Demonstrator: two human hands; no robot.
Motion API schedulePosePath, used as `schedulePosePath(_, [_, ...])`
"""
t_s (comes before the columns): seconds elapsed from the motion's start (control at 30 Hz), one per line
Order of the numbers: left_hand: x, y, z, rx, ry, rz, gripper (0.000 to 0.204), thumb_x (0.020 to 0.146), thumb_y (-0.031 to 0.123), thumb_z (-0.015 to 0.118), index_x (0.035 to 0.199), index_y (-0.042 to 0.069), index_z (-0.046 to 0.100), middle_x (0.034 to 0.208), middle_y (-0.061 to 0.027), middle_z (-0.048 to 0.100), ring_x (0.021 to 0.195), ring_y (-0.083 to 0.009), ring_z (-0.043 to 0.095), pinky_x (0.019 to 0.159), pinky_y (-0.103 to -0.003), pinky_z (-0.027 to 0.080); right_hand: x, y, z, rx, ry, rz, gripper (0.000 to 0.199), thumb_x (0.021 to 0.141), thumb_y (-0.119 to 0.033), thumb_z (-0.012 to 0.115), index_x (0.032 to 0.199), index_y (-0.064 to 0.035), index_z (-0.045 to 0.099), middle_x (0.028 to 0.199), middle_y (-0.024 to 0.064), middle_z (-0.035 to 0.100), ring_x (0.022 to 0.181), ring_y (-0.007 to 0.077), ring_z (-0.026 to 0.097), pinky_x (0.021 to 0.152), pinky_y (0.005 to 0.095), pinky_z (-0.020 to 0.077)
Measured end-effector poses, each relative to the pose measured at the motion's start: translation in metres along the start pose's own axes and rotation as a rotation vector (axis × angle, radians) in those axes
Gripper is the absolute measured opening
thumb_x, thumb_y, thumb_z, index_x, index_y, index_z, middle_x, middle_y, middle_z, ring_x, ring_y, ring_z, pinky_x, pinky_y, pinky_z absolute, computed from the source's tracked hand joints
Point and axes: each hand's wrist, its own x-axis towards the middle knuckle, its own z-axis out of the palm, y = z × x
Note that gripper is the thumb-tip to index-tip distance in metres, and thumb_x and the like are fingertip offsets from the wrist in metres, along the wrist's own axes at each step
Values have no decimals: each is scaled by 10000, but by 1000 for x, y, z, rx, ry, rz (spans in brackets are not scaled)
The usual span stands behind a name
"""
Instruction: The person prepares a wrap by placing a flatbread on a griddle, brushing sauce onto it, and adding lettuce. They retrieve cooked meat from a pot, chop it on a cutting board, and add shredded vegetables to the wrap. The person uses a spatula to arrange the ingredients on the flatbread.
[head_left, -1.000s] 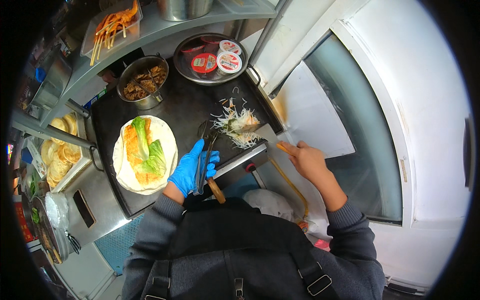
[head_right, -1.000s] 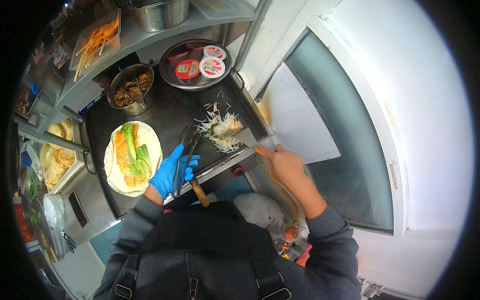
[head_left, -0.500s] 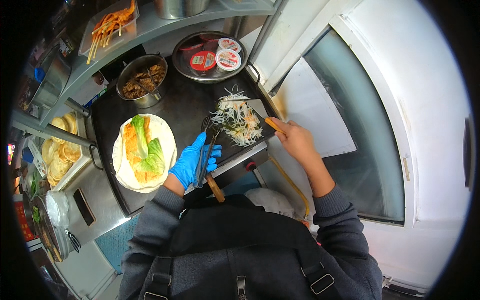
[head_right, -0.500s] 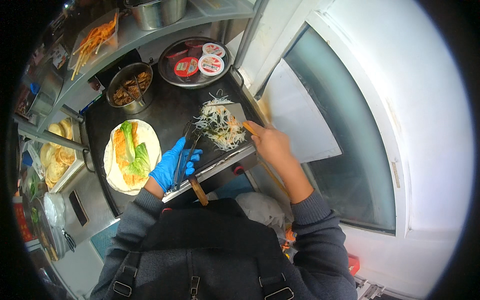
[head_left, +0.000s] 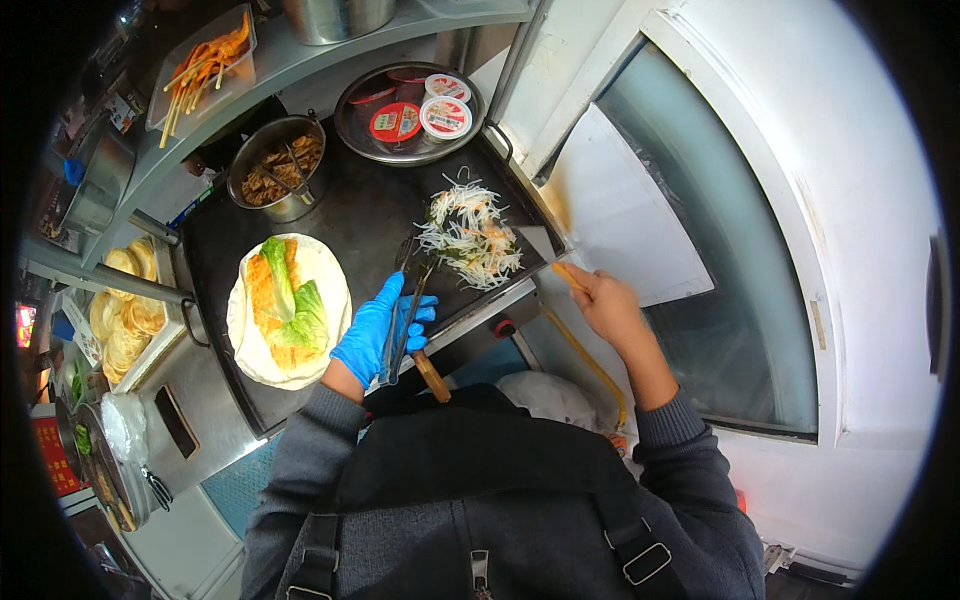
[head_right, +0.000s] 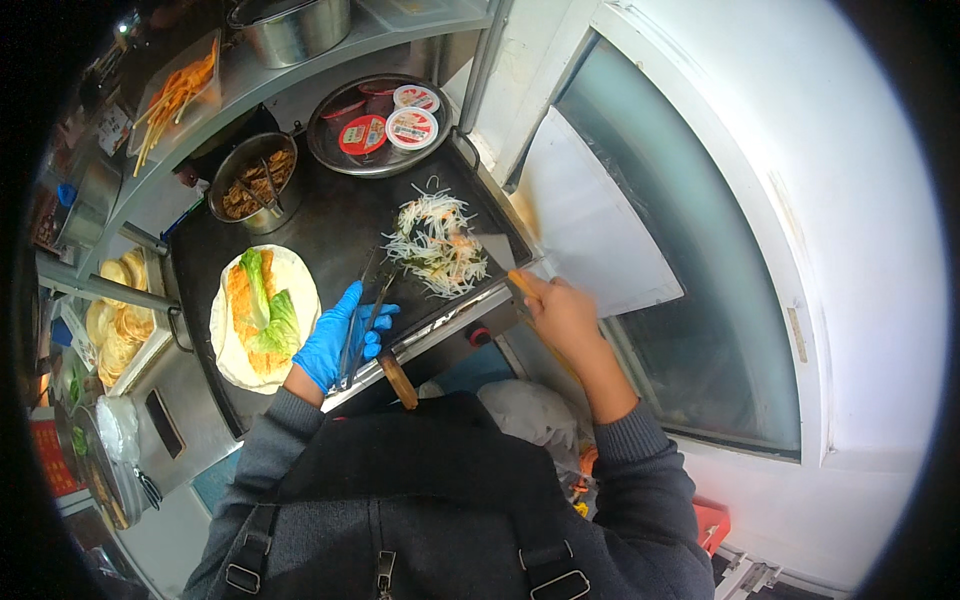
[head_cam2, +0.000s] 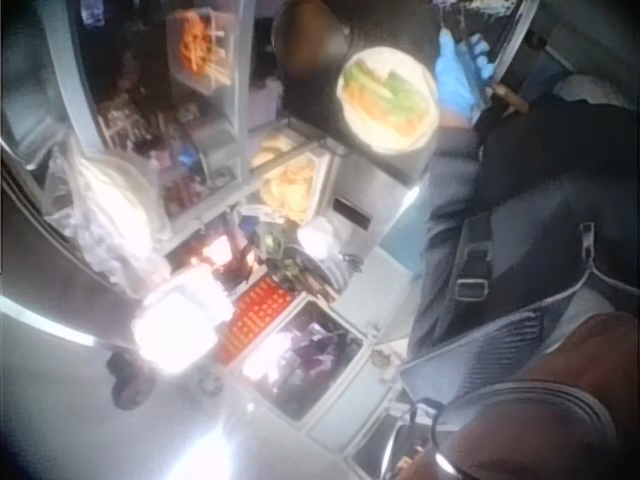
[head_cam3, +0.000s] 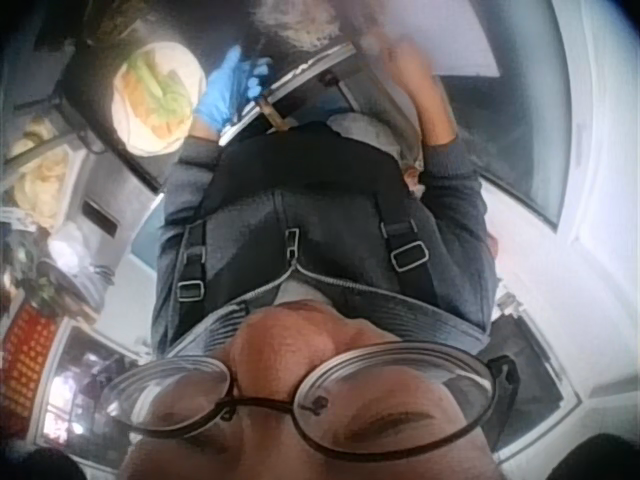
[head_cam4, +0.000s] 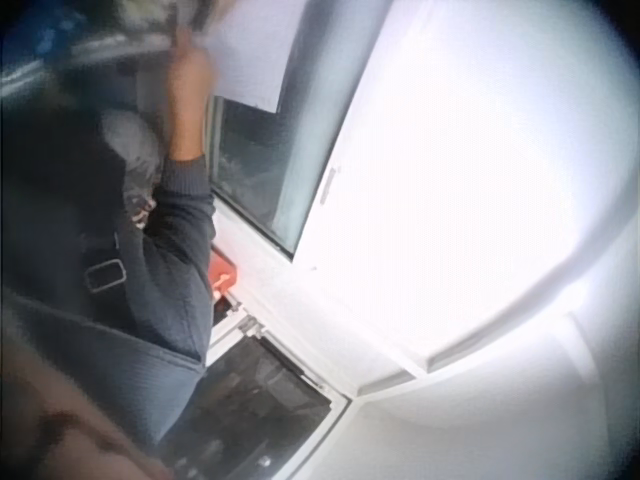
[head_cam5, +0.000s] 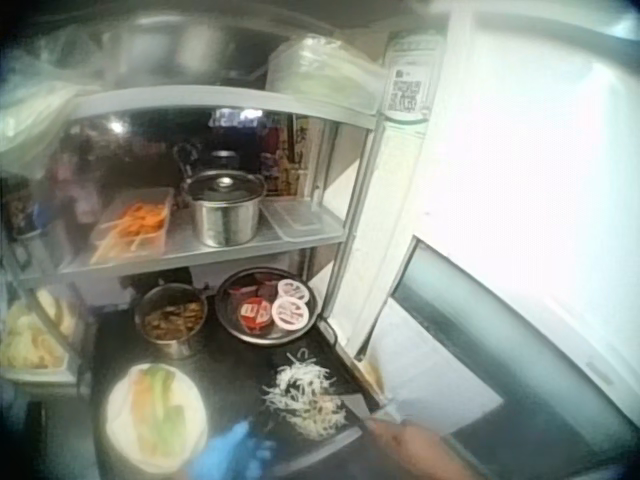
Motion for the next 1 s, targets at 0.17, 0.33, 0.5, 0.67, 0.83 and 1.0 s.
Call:
schedulePosePath(0.17, [2,6,-14,-148,-63,-5,650,935,567,441,1070,-43,618,776,-56,615,538,-152,514,498,-268,457,11,-23,9,-25,-18,20,413,849,-176,623,1253,-253,594,801,106,565,712,307,597,631,401,475])
schedulePosePath(0.33, [0,5,-18,-161,-66,3,644,947,555,421,1095,-45,603,770,-55,608,537,-151,511,501,-266,459,32,-60,23,-229,146,-247,408,837,-144,613,1233,-243,609,801,102,546,712,294,611,608,401,496])
schedulePosePath(0.5, [-6,1,-22,-176,-48,28,645,945,556,428,1099,-47,601,777,-60,611,546,-151,523,507,-271,470,12,-48,-8,-314,-19,-215,418,837,-141,607,1244,-238,601,810,107,550,689,294,612,606,419,501])
schedulePosePath(0.67, [0,0,-21,-151,-73,5,645,943,552,436,1098,-53,600,782,-65,614,549,-154,525,510,-272,473,29,-40,-6,-213,41,-149,427,835,-143,611,1241,-275,600,813,109,562,695,310,619,618,423,506])
schedulePosePath(0.83, [7,0,-21,-158,-94,-6,654,937,557,446,1095,-59,596,789,-72,612,548,-156,524,510,-274,474,62,-47,22,-252,87,-141,450,828,-144,621,1249,-299,589,835,110,574,690,318,612,627,427,505])
schedulePosePath(1.0, [10,-3,-25,-168,-140,-18,652,936,555,451,1091,-62,594,800,-72,608,547,-156,523,511,-277,475,33,-34,3,-287,6,-128,449,819,-139,630,1247,-268,593,830,106,577,689,315,611,628,415,504])
